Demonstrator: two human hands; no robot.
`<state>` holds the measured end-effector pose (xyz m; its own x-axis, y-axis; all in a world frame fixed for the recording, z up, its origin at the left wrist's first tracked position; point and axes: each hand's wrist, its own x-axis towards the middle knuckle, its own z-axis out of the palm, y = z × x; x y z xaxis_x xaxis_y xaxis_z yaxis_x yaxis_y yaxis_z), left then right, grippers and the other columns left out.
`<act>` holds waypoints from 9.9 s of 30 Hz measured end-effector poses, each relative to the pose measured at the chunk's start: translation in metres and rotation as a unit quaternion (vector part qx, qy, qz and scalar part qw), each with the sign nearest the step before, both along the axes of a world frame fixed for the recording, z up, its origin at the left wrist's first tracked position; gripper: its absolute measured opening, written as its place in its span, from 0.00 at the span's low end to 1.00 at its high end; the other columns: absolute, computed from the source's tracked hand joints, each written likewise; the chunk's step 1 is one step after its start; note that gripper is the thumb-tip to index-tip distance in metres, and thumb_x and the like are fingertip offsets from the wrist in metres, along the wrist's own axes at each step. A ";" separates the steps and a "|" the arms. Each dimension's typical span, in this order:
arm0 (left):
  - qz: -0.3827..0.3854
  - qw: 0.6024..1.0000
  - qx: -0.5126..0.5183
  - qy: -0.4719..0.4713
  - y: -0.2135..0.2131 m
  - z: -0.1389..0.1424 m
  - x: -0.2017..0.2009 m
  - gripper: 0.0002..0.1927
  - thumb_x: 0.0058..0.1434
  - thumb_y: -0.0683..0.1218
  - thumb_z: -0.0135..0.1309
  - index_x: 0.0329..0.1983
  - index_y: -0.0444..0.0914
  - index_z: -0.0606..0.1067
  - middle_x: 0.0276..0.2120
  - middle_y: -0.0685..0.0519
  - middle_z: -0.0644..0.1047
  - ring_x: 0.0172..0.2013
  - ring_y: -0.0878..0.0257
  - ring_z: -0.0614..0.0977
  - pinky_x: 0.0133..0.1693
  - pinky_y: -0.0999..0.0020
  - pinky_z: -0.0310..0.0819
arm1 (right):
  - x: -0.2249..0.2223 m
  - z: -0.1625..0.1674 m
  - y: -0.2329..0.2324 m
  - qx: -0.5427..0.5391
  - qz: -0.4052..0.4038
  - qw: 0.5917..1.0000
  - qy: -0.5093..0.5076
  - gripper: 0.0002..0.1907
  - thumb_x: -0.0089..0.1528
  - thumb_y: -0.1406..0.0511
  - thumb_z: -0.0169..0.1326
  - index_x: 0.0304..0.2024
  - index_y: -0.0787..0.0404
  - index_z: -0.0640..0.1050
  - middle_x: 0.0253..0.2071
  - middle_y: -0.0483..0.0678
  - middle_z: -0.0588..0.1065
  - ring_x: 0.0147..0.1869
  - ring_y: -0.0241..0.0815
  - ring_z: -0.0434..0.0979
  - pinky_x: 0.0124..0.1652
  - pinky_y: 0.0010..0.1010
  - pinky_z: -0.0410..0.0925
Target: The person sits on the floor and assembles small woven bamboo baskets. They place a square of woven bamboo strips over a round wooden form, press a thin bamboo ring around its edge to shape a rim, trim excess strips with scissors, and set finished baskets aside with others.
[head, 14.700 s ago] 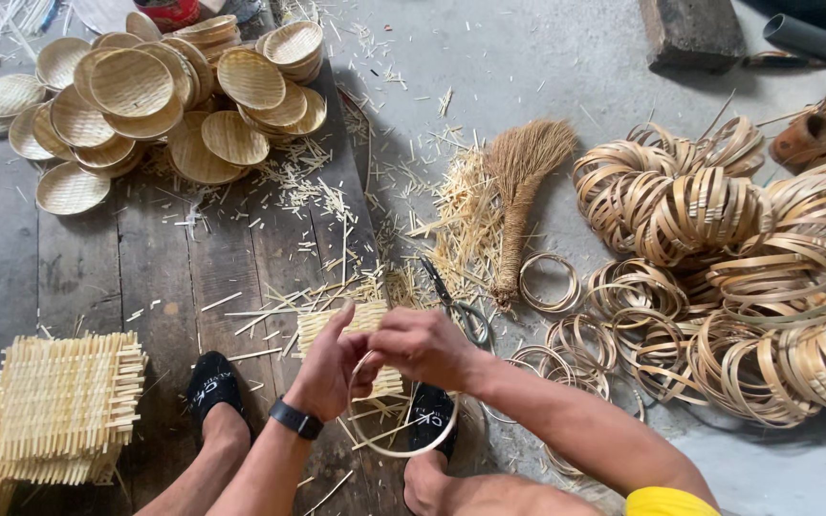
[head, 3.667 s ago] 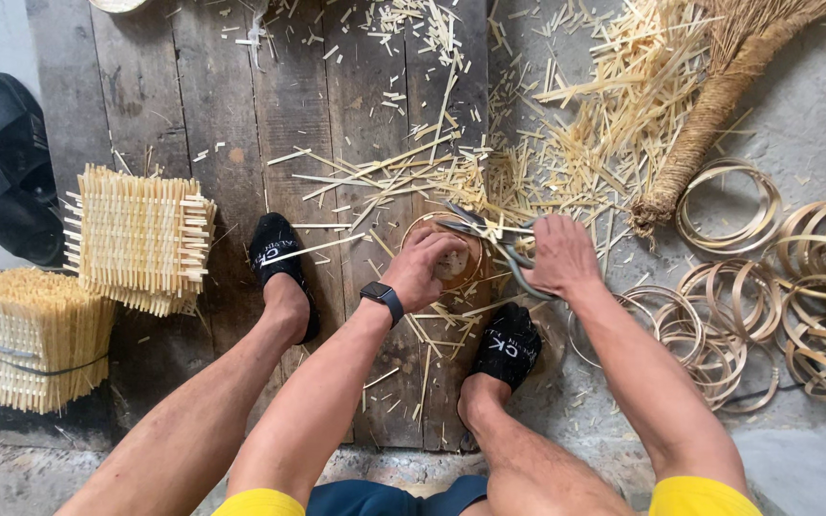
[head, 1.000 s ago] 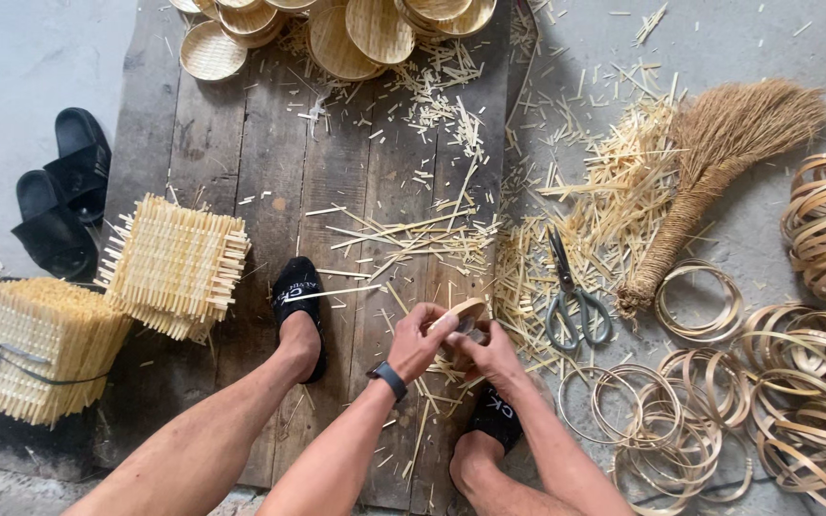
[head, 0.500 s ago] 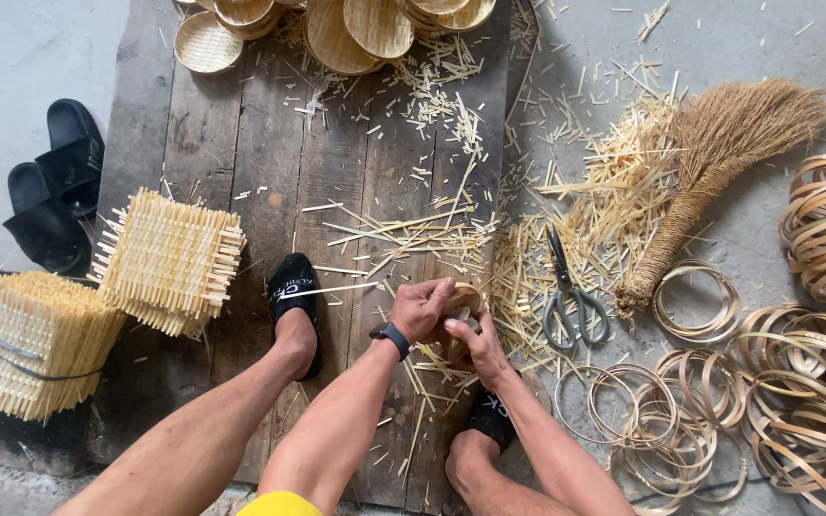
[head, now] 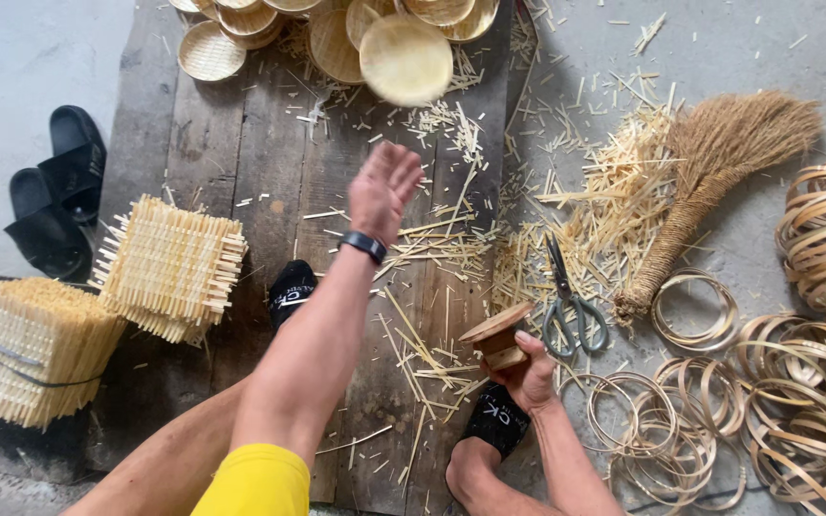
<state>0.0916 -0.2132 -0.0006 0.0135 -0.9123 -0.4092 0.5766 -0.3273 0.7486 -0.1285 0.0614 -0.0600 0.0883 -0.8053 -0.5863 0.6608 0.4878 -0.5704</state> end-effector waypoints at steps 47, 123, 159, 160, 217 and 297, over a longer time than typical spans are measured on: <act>-0.330 0.425 0.016 -0.843 0.103 -0.002 0.315 0.13 0.56 0.48 0.65 0.44 0.55 0.86 0.61 0.53 0.71 0.59 0.52 0.73 0.57 0.57 0.72 | 0.050 -0.067 -0.002 0.075 0.075 0.991 0.081 0.17 0.65 0.57 0.57 0.48 0.61 0.76 0.39 0.48 0.78 0.41 0.41 0.80 0.38 0.31 0.72; -0.356 0.860 -0.061 -0.361 0.132 -0.026 0.034 0.22 0.61 0.49 0.64 0.57 0.37 0.78 0.44 0.47 0.84 0.42 0.63 0.85 0.44 0.68 0.81 | 0.029 0.045 -0.063 -0.110 0.148 0.891 0.414 0.13 0.64 0.65 0.59 0.50 0.64 0.83 0.38 0.46 0.83 0.38 0.31 0.79 0.39 0.23 0.72; -0.054 0.947 -0.007 -0.317 0.173 -0.068 0.039 0.14 0.71 0.49 0.54 0.51 0.36 0.81 0.36 0.53 0.84 0.31 0.69 0.81 0.33 0.72 0.78 | -0.048 -0.007 -0.030 0.031 -0.100 0.927 0.361 0.12 0.57 0.71 0.63 0.22 0.61 0.73 0.25 0.44 0.75 0.29 0.32 0.82 0.32 0.24 0.77; -0.024 0.919 -0.085 -0.385 0.171 -0.059 0.039 0.14 0.73 0.49 0.54 0.53 0.36 0.81 0.37 0.52 0.84 0.34 0.70 0.81 0.35 0.72 0.77 | -0.057 -0.011 -0.024 0.057 -0.086 0.889 0.446 0.15 0.60 0.67 0.64 0.23 0.60 0.73 0.24 0.45 0.73 0.25 0.34 0.75 0.26 0.23 0.70; -0.153 0.922 0.275 -0.226 0.201 -0.105 0.069 0.29 0.52 0.39 0.64 0.58 0.32 0.69 0.42 0.48 0.79 0.35 0.62 0.82 0.34 0.69 0.81 | 0.014 -0.055 -0.026 0.074 -0.008 0.955 0.287 0.13 0.58 0.66 0.65 0.44 0.62 0.79 0.32 0.43 0.80 0.31 0.32 0.80 0.28 0.23 0.75; -0.273 0.954 0.098 0.072 0.149 0.108 0.050 0.16 0.67 0.52 0.53 0.24 0.41 0.75 0.14 0.63 0.64 0.15 0.73 0.61 0.18 0.75 0.54 | 0.043 0.154 -0.075 -0.126 0.019 0.992 -0.018 0.18 0.70 0.58 0.53 0.28 0.61 0.76 0.18 0.39 0.59 0.20 0.31 0.56 0.19 0.22 0.53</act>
<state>0.1412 -0.0645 0.1070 -0.5111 -0.6732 -0.5345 0.3732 -0.7339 0.5675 -0.0858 -0.0135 0.0941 0.1387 -0.9216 -0.3625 0.6661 0.3577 -0.6545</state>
